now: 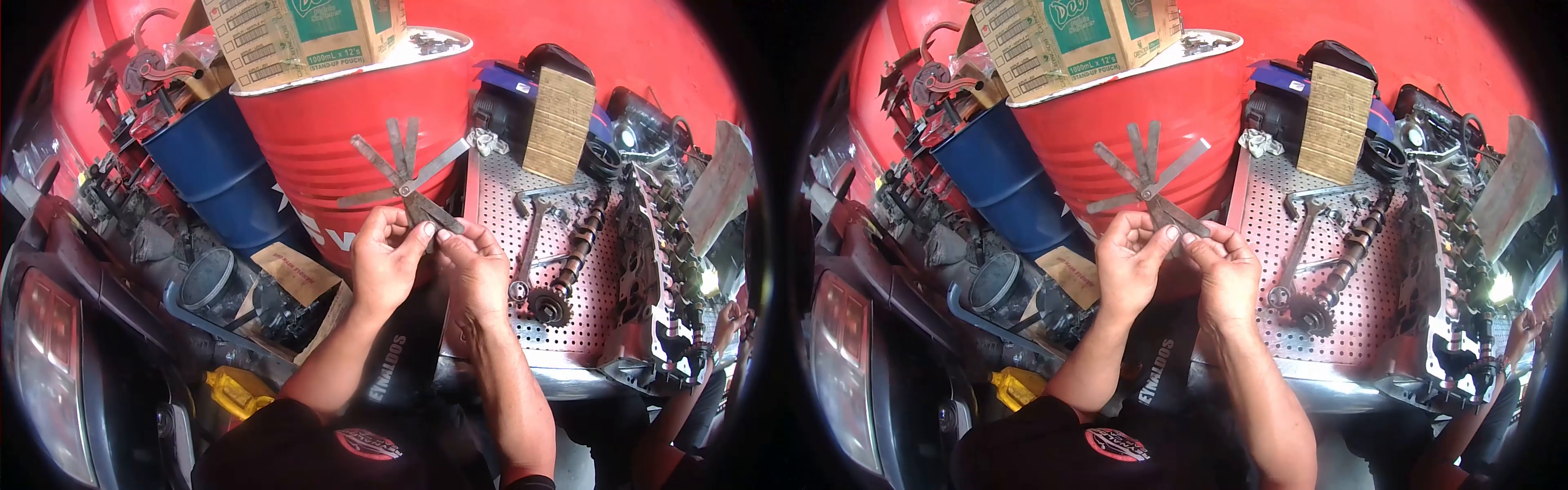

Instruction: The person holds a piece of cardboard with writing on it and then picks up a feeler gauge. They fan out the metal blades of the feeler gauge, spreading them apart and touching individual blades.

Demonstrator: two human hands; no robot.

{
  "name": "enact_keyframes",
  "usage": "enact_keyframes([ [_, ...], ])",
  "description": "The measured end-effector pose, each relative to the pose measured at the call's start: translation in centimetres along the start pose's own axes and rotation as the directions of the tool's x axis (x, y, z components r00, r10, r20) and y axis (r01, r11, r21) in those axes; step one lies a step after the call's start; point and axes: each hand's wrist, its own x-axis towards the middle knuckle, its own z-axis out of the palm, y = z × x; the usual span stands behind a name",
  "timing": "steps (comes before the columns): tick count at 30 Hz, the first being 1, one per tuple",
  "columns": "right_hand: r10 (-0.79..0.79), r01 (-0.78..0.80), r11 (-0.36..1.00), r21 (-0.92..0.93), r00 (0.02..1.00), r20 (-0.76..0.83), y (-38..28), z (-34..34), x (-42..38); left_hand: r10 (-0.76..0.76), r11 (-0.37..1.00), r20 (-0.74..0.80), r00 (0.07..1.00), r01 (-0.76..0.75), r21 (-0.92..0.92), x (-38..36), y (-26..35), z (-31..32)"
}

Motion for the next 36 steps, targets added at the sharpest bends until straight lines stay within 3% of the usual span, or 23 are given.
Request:
enact_keyframes([
  [8,0.072,-0.072,0.997,-0.005,0.996,0.043,-0.1,-0.2,0.5,-0.16,0.975,0.123,0.979,0.176,-0.134,0.4,1.3,-1.4],
  [14,0.063,-0.061,0.996,-0.068,0.998,0.024,-0.6,-0.3,0.5,-0.133,0.974,0.18,0.975,0.163,-0.159,0.5,1.2,-1.9],
  [18,0.099,-0.095,0.994,-0.057,0.992,0.079,-1.1,-0.4,0.4,-0.132,0.971,0.089,0.987,0.147,-0.188,0.7,0.9,-1.0],
  [21,0.088,-0.079,0.994,-0.081,0.989,0.119,-0.8,-0.4,0.0,-0.065,0.997,0.088,0.994,0.068,-0.034,0.4,1.4,0.0],
  [25,0.082,-0.06,0.985,-0.159,0.988,0.132,-1.2,-0.5,-0.4,-0.055,0.997,0.08,0.995,0.059,-0.053,0.0,1.2,0.0],
  [29,0.084,-0.042,0.957,-0.287,0.987,0.134,-1.8,-0.5,-0.6,-0.126,0.991,0.106,0.986,0.131,-0.035,0.0,1.5,-0.8],
  [36,0.037,-0.005,0.956,-0.293,0.994,0.106,-1.4,-0.9,0.2,-0.14,0.983,0.147,0.979,0.155,-0.098,-0.1,2.0,-1.0],
])
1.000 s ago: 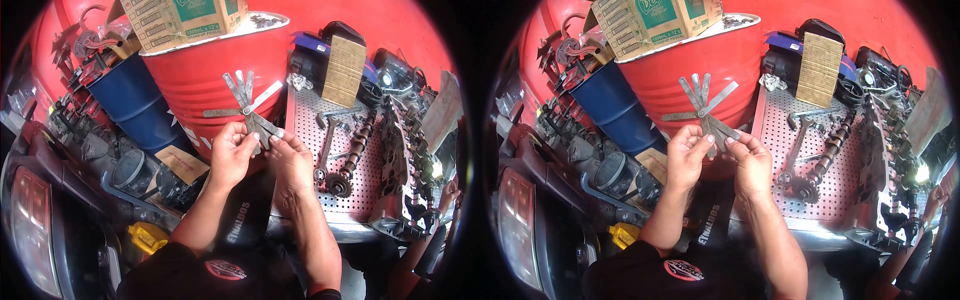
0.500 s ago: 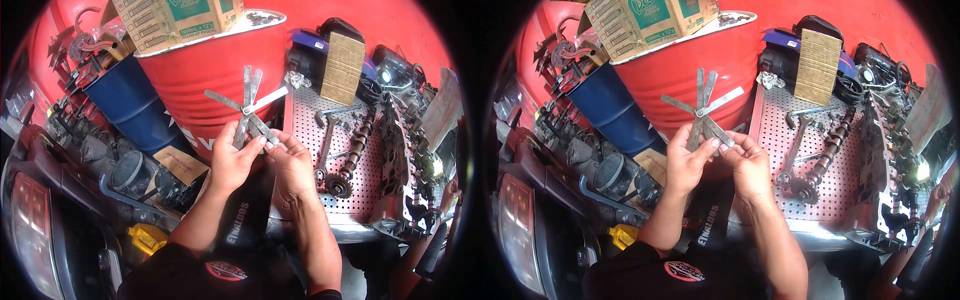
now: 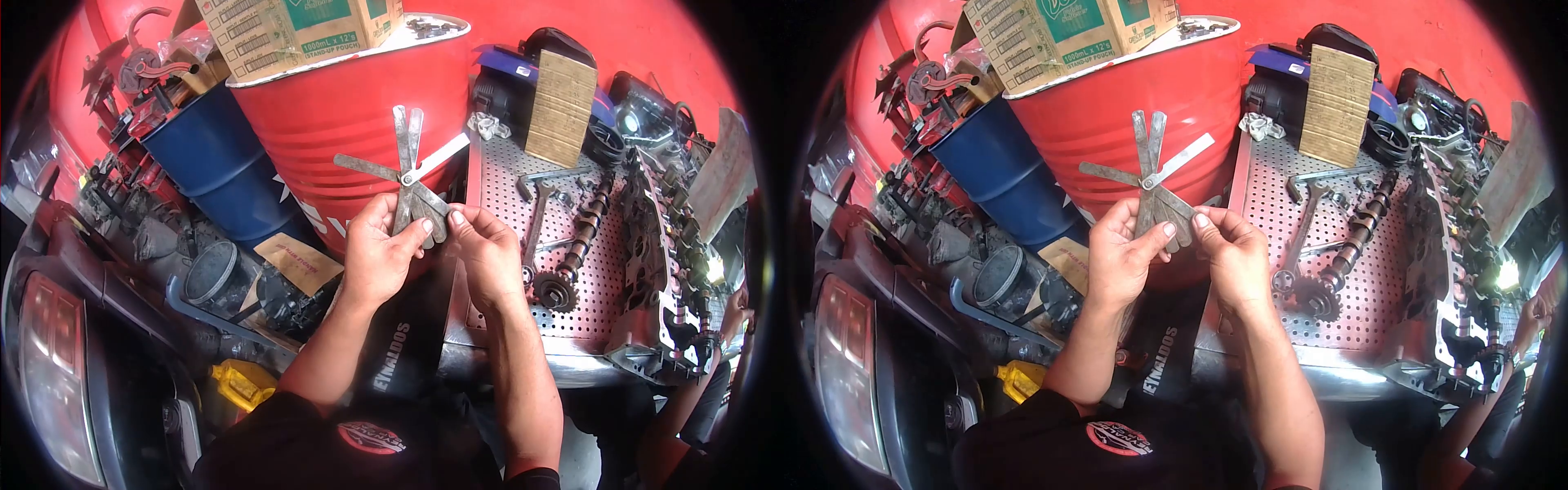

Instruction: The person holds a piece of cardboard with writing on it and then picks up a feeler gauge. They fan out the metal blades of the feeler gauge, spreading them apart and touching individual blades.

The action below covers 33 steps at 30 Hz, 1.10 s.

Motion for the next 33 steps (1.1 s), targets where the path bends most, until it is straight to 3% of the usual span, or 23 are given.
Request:
enact_keyframes([
  [7,-0.07,0.063,0.995,-0.074,0.993,-0.093,-0.1,0.5,0.3,-0.022,1.0,0.036,0.999,0.022,-0.016,0.3,0.1,-0.4],
  [13,-0.061,0.05,0.989,-0.139,0.995,-0.076,0.1,0.1,0.5,-0.057,0.996,0.034,0.998,0.06,-0.074,0.6,0.2,-0.8],
  [16,-0.151,0.146,0.981,-0.131,0.988,-0.029,0.4,0.0,0.4,-0.023,0.995,0.02,1.0,0.024,-0.093,0.9,-0.1,-1.0],
  [25,-0.055,0.05,0.998,0.036,0.986,0.159,-0.1,-0.1,-0.6,-0.045,0.934,0.083,0.996,0.071,-0.35,1.1,-0.8,-2.2],
  [33,-0.239,0.254,0.966,-0.045,0.945,0.224,0.1,0.6,-0.7,0.023,0.833,0.218,0.976,0.102,-0.544,2.0,-2.7,-3.4],
])
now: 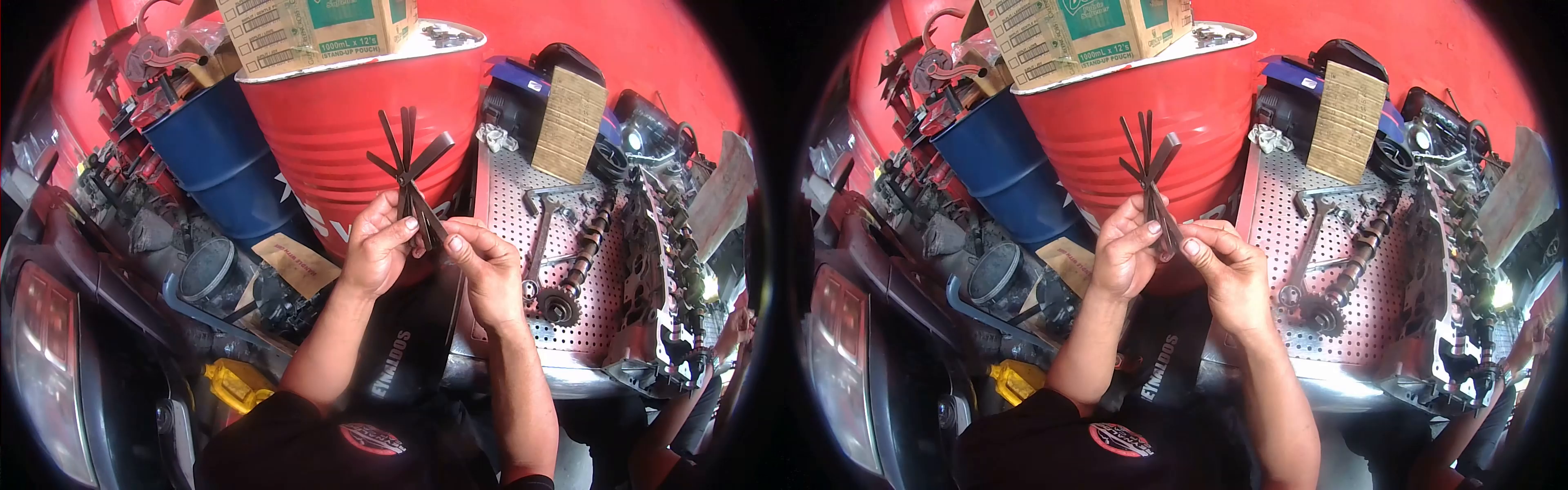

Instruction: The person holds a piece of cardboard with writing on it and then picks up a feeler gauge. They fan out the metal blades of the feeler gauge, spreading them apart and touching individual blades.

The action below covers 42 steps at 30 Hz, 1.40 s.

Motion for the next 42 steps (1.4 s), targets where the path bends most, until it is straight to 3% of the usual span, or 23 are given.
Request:
enact_keyframes([
  [13,-0.154,0.156,0.975,-0.16,0.988,0.027,0.4,0.5,-0.2,-0.034,0.996,0.128,0.991,0.044,-0.079,0.4,-0.5,-2.1],
  [16,-0.216,0.225,0.927,-0.3,0.974,0.062,0.0,1.0,-0.5,-0.021,0.99,0.181,0.983,0.045,-0.13,0.7,-1.2,-2.9],
  [20,-0.344,0.37,0.788,-0.493,0.927,0.147,0.8,1.4,-0.3,-0.052,0.997,0.067,0.996,0.055,-0.057,0.1,-1.3,-2.2],
  [24,-0.225,0.226,0.87,-0.438,0.973,0.055,0.9,1.5,-0.4,-0.089,0.995,-0.083,0.993,0.092,0.033,-0.1,-0.7,-1.1],
  [29,-0.043,0.04,0.955,-0.294,0.999,-0.005,1.7,1.6,-0.6,-0.095,0.995,-0.047,0.994,0.096,0.028,-0.3,0.0,-0.5],
  [31,-0.061,0.057,0.948,-0.313,0.998,-0.003,1.4,1.7,-0.6,-0.06,0.991,-0.066,0.996,0.068,0.111,-0.4,-0.1,0.3],
  [32,-0.069,0.065,0.944,-0.324,0.998,-0.003,1.3,1.6,-0.6,-0.027,0.971,-0.005,1.0,0.028,0.236,-0.2,-0.2,0.1],
  [35,-0.086,0.09,0.944,-0.316,0.996,0.026,1.5,1.3,-0.7,-0.082,0.941,-0.095,0.992,0.109,0.321,-0.2,0.4,1.2],
  [40,-0.151,0.132,0.887,-0.443,0.989,-0.008,1.1,1.4,-0.5,-0.118,0.974,-0.13,0.985,0.14,0.177,-0.2,0.2,2.0],
  [42,-0.225,0.199,0.838,-0.509,0.974,0.01,1.1,1.1,-0.5,-0.114,0.959,-0.157,0.981,0.15,0.239,-0.1,0.3,2.0],
])
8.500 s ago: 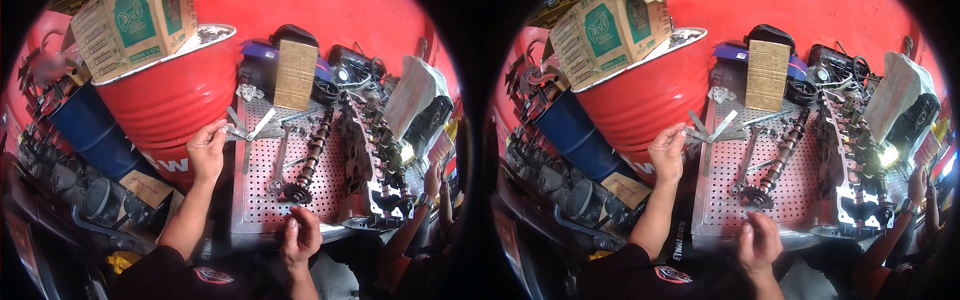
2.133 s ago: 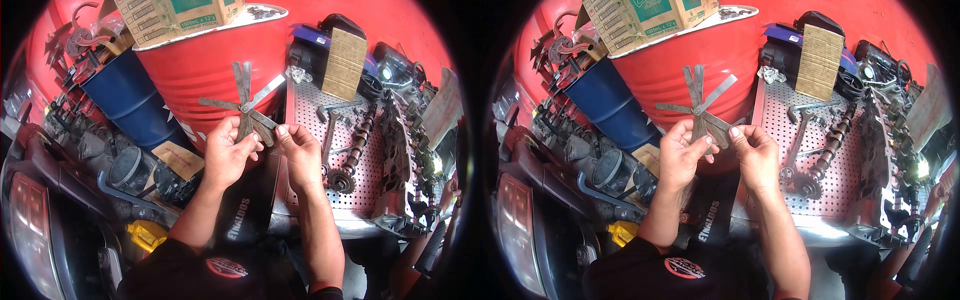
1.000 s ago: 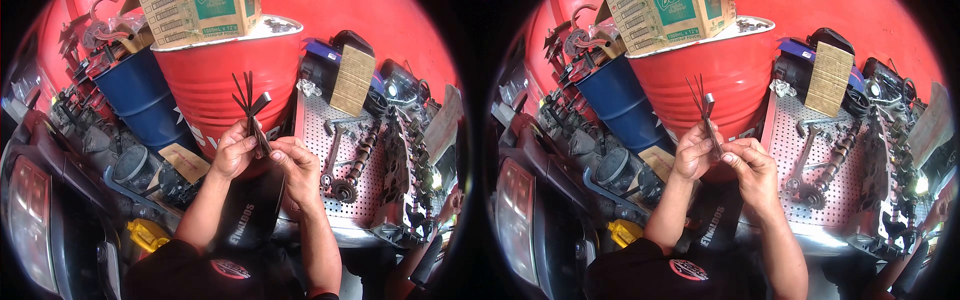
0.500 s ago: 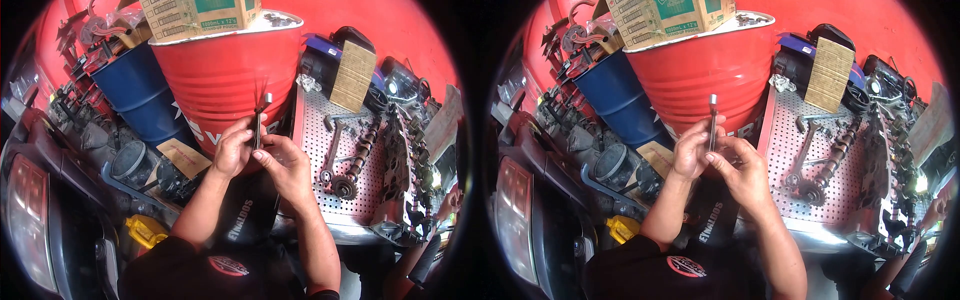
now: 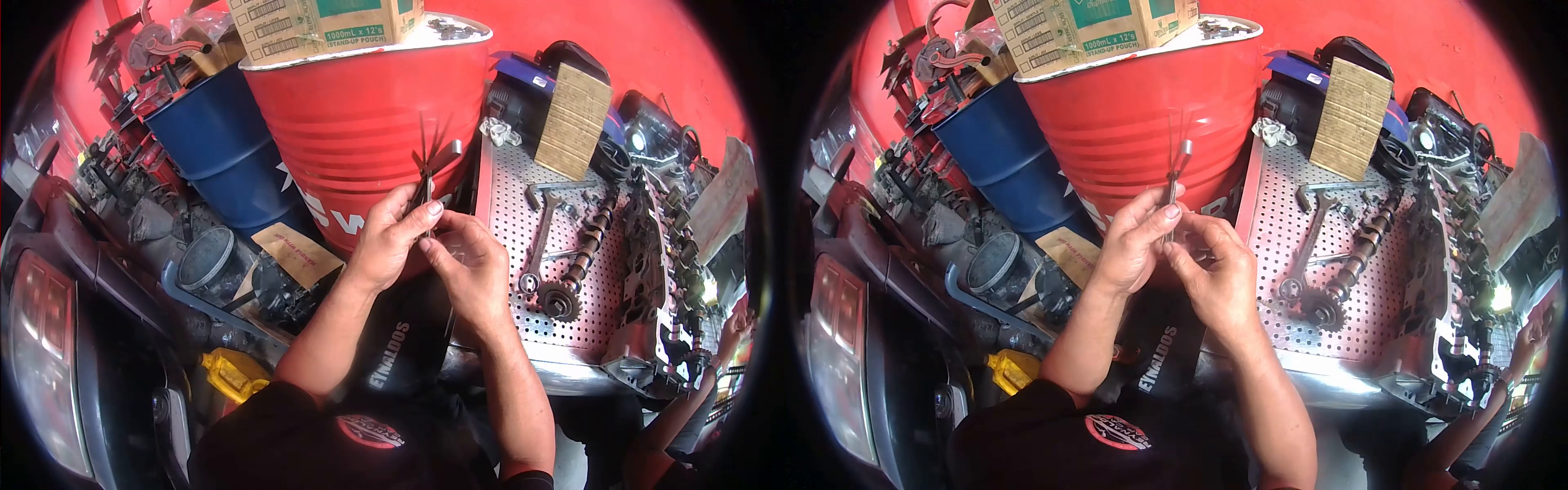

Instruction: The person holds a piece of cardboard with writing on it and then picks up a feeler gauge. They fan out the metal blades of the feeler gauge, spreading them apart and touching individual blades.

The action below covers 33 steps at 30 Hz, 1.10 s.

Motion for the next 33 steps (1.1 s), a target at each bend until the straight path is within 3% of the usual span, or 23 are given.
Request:
enact_keyframes([
  [3,0.13,-0.108,0.978,0.176,0.985,-0.118,1.5,0.4,-0.2,0.001,1.0,0.041,0.999,0.0,-0.009,0.3,-0.1,-0.3],
  [4,0.237,-0.192,0.947,0.259,0.959,-0.156,0.1,0.1,0.1,-0.001,1.0,0.07,0.998,0.003,-0.028,0.4,-0.1,-0.3],
  [7,0.216,-0.184,0.96,0.213,0.967,-0.139,0.2,-0.6,0.2,0.033,0.994,-0.002,0.999,-0.033,0.105,0.0,0.5,0.9],
  [10,0.168,-0.13,0.957,0.26,0.977,-0.129,0.8,-0.4,0.0,-0.028,0.996,0.019,0.999,0.026,0.086,0.1,1.4,0.8],
  [13,-0.147,0.131,0.978,-0.161,0.985,-0.092,-0.1,-0.7,0.0,-0.006,0.982,-0.011,1.0,0.008,0.191,0.3,1.6,1.0],
  [14,-0.252,0.231,0.954,-0.193,0.963,-0.093,0.0,-0.5,0.0,0.016,0.97,-0.026,1.0,-0.009,0.243,0.4,1.5,1.2],
  [17,-0.246,0.228,0.951,-0.209,0.967,-0.062,-0.1,-0.6,-0.2,0.035,0.973,-0.005,0.999,-0.033,0.227,0.4,1.0,1.1],
  [23,-0.122,0.111,0.99,-0.084,0.982,-0.142,-0.1,-0.6,-0.1,-0.002,0.97,-0.052,0.999,0.015,0.245,0.1,1.4,1.2],
  [26,0.037,-0.036,0.999,0.01,0.962,-0.27,0.7,-0.8,-0.1,-0.016,0.978,-0.03,0.999,0.022,0.207,0.0,1.3,1.2],
  [27,0.152,-0.09,0.971,0.224,0.948,-0.28,0.7,-1.2,0.3,-0.009,0.971,-0.038,0.999,0.018,0.238,-0.1,1.4,1.3],
  [29,0.228,-0.14,0.933,0.332,0.944,-0.241,0.2,-1.9,0.7,0.003,0.954,-0.056,0.998,0.014,0.298,-0.4,1.4,1.6],
  [33,0.298,-0.183,0.872,0.454,0.934,-0.195,0.1,-2.1,0.9,0.048,0.967,-0.054,0.997,-0.033,0.253,-0.1,0.9,1.3],
])
